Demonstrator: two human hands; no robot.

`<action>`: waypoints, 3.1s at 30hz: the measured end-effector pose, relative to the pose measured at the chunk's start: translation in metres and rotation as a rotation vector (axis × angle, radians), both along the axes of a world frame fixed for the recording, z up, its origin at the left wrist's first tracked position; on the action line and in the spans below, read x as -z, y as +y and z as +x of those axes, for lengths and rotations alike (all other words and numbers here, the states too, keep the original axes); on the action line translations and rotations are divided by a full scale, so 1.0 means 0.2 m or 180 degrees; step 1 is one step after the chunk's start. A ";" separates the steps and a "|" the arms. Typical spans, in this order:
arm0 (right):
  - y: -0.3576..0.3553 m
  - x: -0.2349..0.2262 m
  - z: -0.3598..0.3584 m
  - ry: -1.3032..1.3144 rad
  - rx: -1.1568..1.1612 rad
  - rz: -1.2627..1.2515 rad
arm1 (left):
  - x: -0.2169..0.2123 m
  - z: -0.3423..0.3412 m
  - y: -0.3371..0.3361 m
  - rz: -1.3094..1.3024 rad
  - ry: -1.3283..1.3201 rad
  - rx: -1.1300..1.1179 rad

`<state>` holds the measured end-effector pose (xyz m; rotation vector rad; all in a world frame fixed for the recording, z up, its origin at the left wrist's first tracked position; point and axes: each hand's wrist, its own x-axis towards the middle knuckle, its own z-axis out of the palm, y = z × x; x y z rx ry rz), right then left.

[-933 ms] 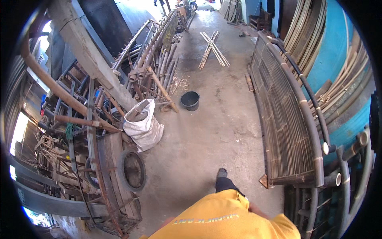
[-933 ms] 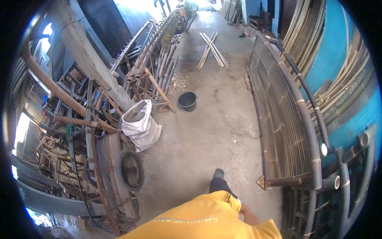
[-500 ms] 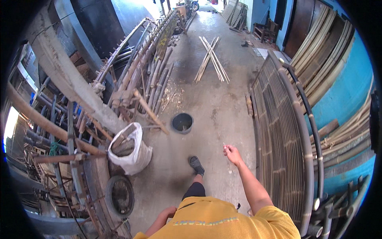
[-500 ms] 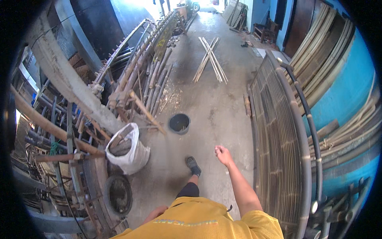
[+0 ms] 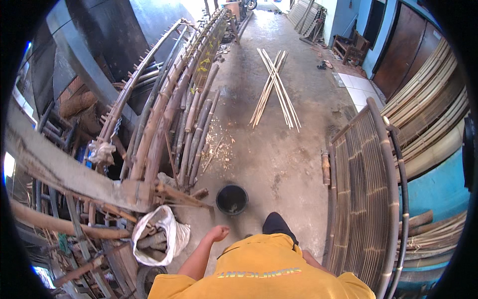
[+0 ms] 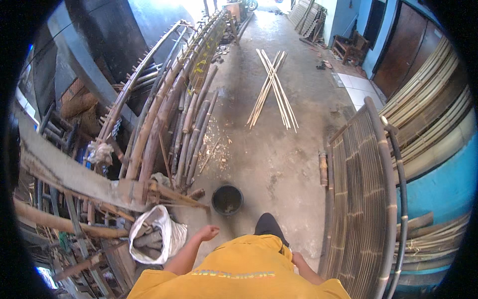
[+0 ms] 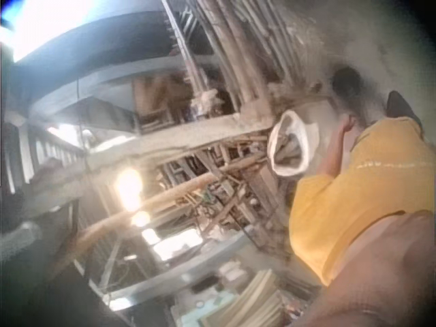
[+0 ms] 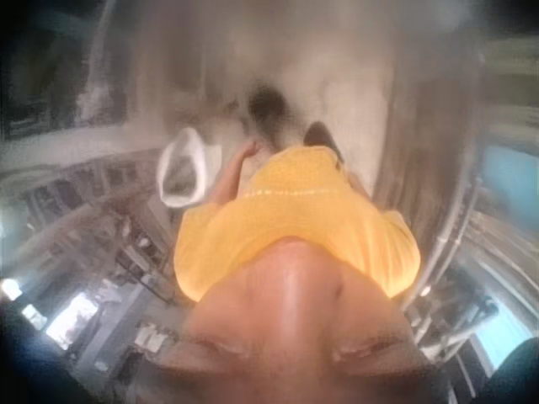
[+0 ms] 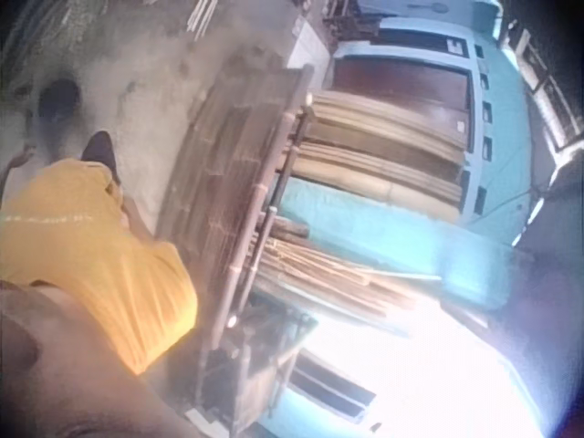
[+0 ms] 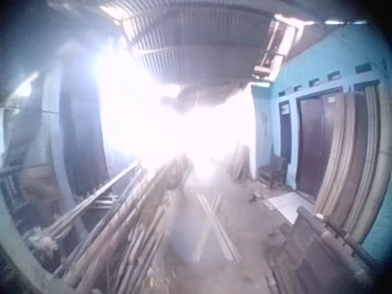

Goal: The person walks through a workshop and repeatedly ties thin bamboo rods to a larger bamboo frame using yellow string. They pick up rods from the floor, wrap the string around the rods and frame, and secure them in place.

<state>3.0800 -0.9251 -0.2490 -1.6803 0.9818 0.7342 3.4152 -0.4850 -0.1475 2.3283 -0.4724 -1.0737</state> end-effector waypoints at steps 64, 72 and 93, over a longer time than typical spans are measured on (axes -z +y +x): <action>-4.08 2.90 10.11 0.0664 0.0404 -0.2502 | 1.36 8.58 -4.83 -0.1235 0.0193 0.0653; -3.89 2.20 10.13 -0.1146 0.0790 -0.3085 | 1.32 8.54 -4.58 -0.0710 0.0466 0.0191; -2.16 -1.93 11.98 -0.3754 0.0944 0.2686 | -0.74 9.52 -3.64 -0.2096 -0.1565 -0.2119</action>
